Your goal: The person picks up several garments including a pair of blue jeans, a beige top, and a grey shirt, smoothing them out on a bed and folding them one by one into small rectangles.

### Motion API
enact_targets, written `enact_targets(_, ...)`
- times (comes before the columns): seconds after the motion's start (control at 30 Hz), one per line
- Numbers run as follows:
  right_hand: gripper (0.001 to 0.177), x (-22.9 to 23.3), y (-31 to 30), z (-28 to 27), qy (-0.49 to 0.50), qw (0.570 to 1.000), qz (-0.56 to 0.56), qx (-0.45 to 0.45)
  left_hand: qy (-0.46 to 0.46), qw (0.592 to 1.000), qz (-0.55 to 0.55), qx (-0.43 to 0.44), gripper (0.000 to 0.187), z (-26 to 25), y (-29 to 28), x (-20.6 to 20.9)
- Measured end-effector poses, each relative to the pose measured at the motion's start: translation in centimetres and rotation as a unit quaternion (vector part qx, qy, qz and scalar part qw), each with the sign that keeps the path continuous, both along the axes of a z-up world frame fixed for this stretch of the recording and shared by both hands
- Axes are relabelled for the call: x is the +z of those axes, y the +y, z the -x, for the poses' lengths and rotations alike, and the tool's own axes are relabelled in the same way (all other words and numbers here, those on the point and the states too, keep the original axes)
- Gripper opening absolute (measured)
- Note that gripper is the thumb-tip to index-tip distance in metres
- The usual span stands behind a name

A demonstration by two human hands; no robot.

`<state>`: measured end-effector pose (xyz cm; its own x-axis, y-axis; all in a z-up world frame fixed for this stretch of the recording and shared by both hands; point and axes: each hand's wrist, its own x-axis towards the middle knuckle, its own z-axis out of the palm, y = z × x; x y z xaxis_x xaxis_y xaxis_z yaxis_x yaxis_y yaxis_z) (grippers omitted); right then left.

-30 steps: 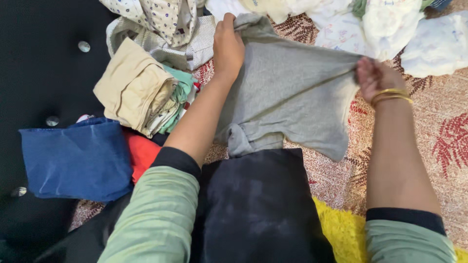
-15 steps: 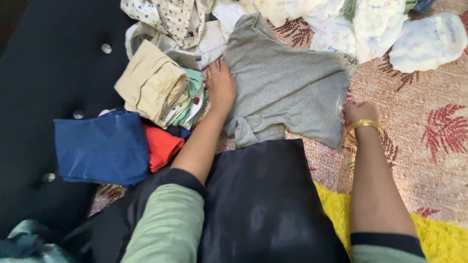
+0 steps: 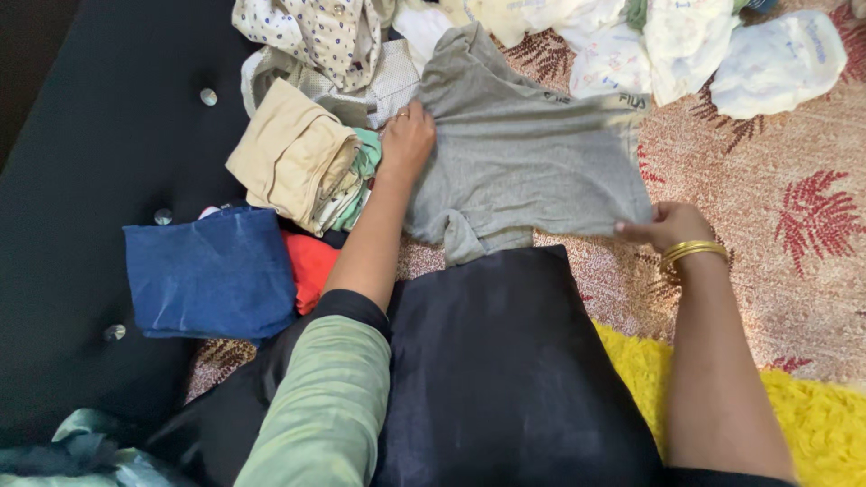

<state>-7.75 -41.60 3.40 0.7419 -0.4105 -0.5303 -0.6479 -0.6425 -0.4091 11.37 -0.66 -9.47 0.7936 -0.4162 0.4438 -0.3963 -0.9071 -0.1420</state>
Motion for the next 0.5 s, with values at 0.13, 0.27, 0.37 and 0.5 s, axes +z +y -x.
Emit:
enact_targets(0.13,0.034,-1.4,-1.1,0.1,-0.102,0.984,-0.147,0.007,-0.018,1.0,-0.006,-0.009,0.017,2.2,-1.2,2.2)
enact_targets(0.27,0.03,-2.8,-1.2,0.1,0.0,0.976,-0.209,-0.068,0.081,0.99,0.069,-0.087,0.026,3.5,-2.1,3.3)
enact_targets(0.37,0.027,-2.5,-1.2,0.7,0.053,0.94,-0.293,-0.166,0.047,0.982,0.14,-0.115,0.037,3.8,-1.5,2.7)
enact_targets(0.5,0.026,-0.4,-1.2,1.0,0.199,0.974,-0.089,-0.057,0.06,0.984,0.121,-0.117,0.037,4.0,-1.3,2.8)
